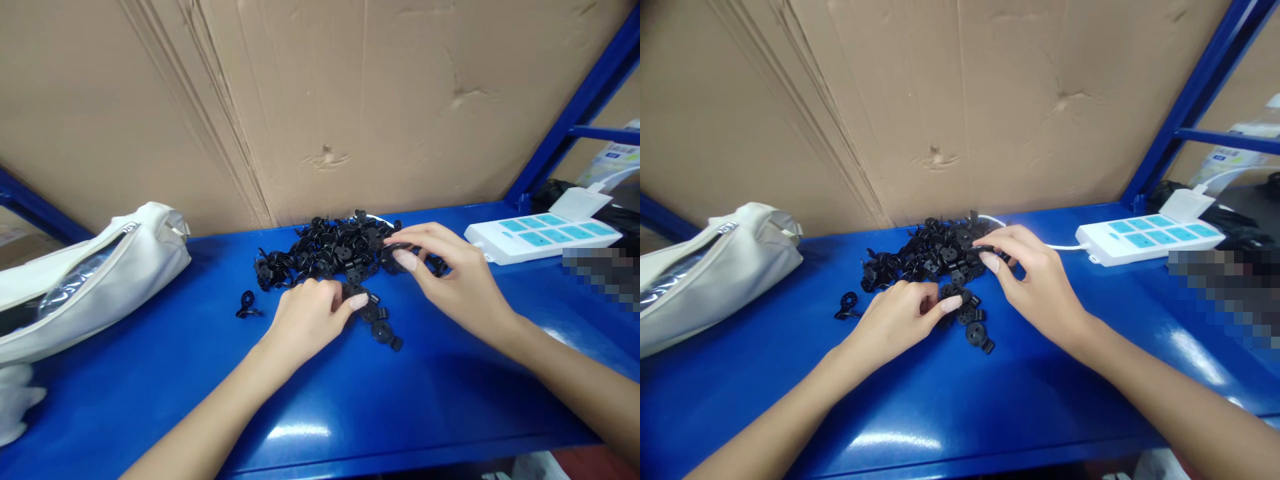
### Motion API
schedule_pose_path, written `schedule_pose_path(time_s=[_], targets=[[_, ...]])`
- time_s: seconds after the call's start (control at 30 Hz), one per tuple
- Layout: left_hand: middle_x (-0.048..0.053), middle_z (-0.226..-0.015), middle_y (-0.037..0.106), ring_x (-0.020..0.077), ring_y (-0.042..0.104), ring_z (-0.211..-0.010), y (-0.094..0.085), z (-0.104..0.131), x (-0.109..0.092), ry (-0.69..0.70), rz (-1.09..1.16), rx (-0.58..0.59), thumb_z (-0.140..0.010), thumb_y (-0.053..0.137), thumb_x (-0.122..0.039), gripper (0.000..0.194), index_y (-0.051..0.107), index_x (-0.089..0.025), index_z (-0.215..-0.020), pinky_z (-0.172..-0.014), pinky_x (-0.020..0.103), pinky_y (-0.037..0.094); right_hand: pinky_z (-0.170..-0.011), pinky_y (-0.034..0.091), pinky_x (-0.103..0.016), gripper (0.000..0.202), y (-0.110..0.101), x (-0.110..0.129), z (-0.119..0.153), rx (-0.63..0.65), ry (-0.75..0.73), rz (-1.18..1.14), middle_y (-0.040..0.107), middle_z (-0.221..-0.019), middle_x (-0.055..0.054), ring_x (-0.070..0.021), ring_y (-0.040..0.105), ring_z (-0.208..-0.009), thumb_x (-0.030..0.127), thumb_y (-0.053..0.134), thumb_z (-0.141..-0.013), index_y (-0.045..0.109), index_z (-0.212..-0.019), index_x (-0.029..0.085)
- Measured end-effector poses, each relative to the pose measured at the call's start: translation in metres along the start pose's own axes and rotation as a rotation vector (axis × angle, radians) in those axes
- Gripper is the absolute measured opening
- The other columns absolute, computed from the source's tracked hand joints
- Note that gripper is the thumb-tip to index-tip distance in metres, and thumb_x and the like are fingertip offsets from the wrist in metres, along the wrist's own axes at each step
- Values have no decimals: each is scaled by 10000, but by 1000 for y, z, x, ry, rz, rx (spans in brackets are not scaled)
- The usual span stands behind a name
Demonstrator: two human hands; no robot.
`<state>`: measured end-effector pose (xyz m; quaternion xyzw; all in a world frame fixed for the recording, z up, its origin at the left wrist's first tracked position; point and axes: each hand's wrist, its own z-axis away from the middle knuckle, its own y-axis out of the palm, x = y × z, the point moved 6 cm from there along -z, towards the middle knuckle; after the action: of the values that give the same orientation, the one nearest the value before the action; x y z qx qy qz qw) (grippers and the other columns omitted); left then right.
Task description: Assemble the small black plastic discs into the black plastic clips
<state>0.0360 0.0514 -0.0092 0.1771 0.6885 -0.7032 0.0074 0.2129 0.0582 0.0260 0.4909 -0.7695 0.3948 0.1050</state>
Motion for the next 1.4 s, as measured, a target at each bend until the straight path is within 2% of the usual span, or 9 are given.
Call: schedule_pose_path(time_s=[0.1,0.17,0.23,0.3,0.5,0.93,1.17,1.3,1.4], targets=[[19,-630,577,182,524,-561,-6,-1,-2,17,101,-50,-879,412,-612,483,537,-187,-687,-541,278,339,-815,502,-366,187,3,0,2,31,51,-83,666,-1043,-52,-226,622,-970,175,543,-904,669,-1016,257],[37,-868,647,201,598,-773,-12,0,-9,118,295,-112,-872,500,-543,362,566,-190,-920,-677,307,435,-803,514,-356,153,7,-2,4,72,122,-233,667,-1018,-51,-215,634,-923,225,561,-904,664,-1014,250],[63,-1138,612,206,576,-1011,-16,2,-16,239,488,-151,-850,587,-463,409,507,-195,-1149,-853,322,448,-751,528,-317,150,14,-4,8,118,200,-412,668,-938,-42,-187,641,-837,274,570,-906,653,-1026,238],[68,-1230,578,192,557,-1082,-16,4,-22,313,629,-125,-848,620,-392,465,463,-201,-1242,-920,309,439,-702,530,-283,152,20,-5,11,161,265,-544,656,-829,-20,-162,637,-757,300,571,-909,639,-1021,222],[2,-903,681,111,608,-751,-14,5,-28,318,731,-62,-899,562,-290,153,629,-183,-986,-700,206,467,-668,534,-254,105,29,-8,14,218,366,-714,633,-724,5,-138,634,-690,296,598,-895,627,-913,198],[23,-842,689,145,617,-772,-15,3,-27,375,587,-62,-940,475,-291,247,684,-169,-890,-750,237,445,-548,457,-237,273,35,-16,16,207,453,-737,574,-647,24,-119,544,-599,366,560,-914,649,-1130,223],[10,-819,698,132,637,-763,-14,3,-25,356,609,-64,-935,497,-300,234,683,-176,-868,-734,222,459,-853,522,-319,188,29,-25,13,65,452,-766,652,-1043,-43,-184,611,-976,377,579,-898,661,-954,217],[9,-864,698,126,640,-811,-11,2,-22,314,677,-52,-943,478,-280,229,674,-180,-880,-760,219,464,-969,492,-385,139,19,-29,7,-91,481,-891,666,-1080,-45,-200,599,-1098,330,570,-907,629,-865,211],[25,-881,714,126,649,-783,-8,1,-18,234,852,-21,-916,529,-271,155,608,-174,-1008,-756,237,487,-978,487,-394,160,14,-28,5,-116,500,-888,682,-1081,-51,-198,631,-1064,324,570,-904,594,-801,204]])
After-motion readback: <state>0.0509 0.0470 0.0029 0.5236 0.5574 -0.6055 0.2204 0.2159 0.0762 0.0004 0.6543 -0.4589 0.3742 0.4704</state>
